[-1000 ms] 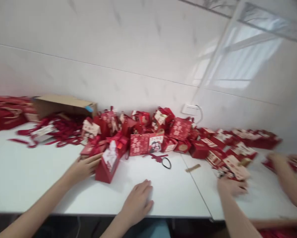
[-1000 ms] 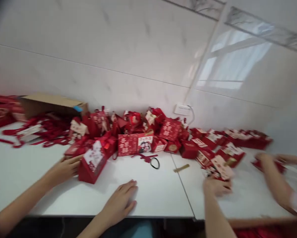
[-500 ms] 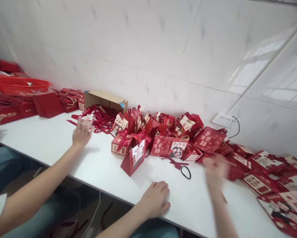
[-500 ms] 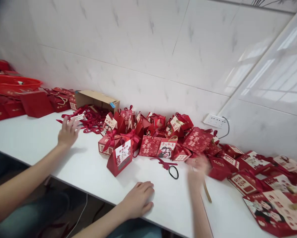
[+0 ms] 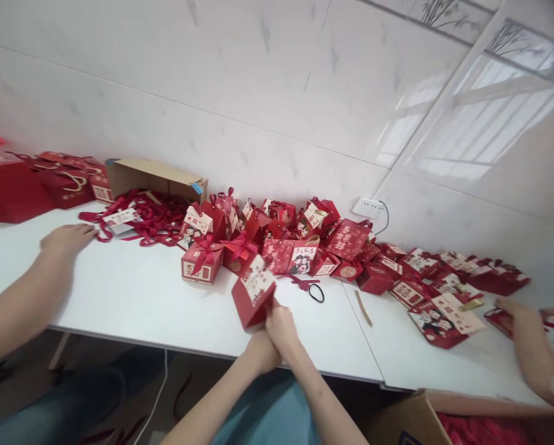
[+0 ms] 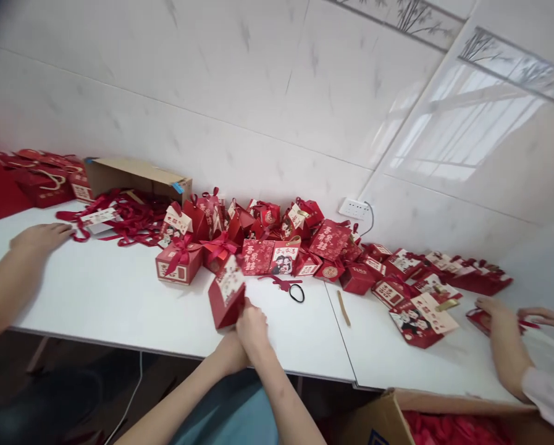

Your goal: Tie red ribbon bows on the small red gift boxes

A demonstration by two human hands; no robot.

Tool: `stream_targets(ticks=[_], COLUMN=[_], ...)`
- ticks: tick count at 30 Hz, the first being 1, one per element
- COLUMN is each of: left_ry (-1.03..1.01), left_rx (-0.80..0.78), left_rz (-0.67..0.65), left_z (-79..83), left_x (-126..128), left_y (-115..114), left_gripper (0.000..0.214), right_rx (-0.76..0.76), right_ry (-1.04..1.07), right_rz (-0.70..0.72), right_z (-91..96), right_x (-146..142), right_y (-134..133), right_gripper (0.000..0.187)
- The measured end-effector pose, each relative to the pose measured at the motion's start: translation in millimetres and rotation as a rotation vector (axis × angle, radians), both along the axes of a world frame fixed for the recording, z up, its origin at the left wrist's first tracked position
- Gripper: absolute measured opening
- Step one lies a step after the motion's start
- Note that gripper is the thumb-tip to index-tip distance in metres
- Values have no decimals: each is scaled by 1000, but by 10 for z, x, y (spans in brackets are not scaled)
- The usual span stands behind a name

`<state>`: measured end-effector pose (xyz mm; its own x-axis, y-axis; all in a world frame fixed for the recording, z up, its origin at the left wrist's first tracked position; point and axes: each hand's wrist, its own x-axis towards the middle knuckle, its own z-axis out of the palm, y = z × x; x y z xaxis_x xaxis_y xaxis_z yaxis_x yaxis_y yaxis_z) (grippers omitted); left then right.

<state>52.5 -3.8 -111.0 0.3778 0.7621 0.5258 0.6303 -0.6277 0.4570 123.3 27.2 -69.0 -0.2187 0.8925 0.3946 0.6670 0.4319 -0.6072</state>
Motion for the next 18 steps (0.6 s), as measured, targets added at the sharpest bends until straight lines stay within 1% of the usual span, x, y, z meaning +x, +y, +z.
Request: stream_targets(ticks=[2, 5, 7, 9, 11, 13, 14, 16, 18], left_ry=[7, 31, 101, 184, 225, 231, 231, 230, 229], left_rx=[-18, -64, -132, -202, -237, -251, -255, -262, -270], left_rz=[-25, -51, -59, -66, -76, -86, -88, -89, -92], left_z=[49, 132, 181, 216, 234, 240, 241, 248, 262], left_x=[18, 30, 22, 8, -1, -4, -4, -4, -7], left_y=[-5, -12, -10, -1, 11, 21, 24, 26, 21], left_gripper=[27, 33, 35, 36, 36, 35, 35, 35, 35], right_rx=[-50, -103, -125, -149, -180, -235, -276, -366, -440], right_ry=[-28, -52, -67, -88, -112, -131, -137, -148, -171], right_rz=[-138, -359, -556, -789, -1016, -1206, -1276, -1374, -1423], right_z=[45, 190, 324, 461, 554, 568, 544, 458, 376], right_x=[394, 959, 1350, 1745, 2102, 2378, 2480, 2625, 2729], right_y=[-40, -70, -63, -40, 1, 64, 104, 202, 310], right_gripper=[21, 24, 25, 25, 27, 27, 27, 30, 31])
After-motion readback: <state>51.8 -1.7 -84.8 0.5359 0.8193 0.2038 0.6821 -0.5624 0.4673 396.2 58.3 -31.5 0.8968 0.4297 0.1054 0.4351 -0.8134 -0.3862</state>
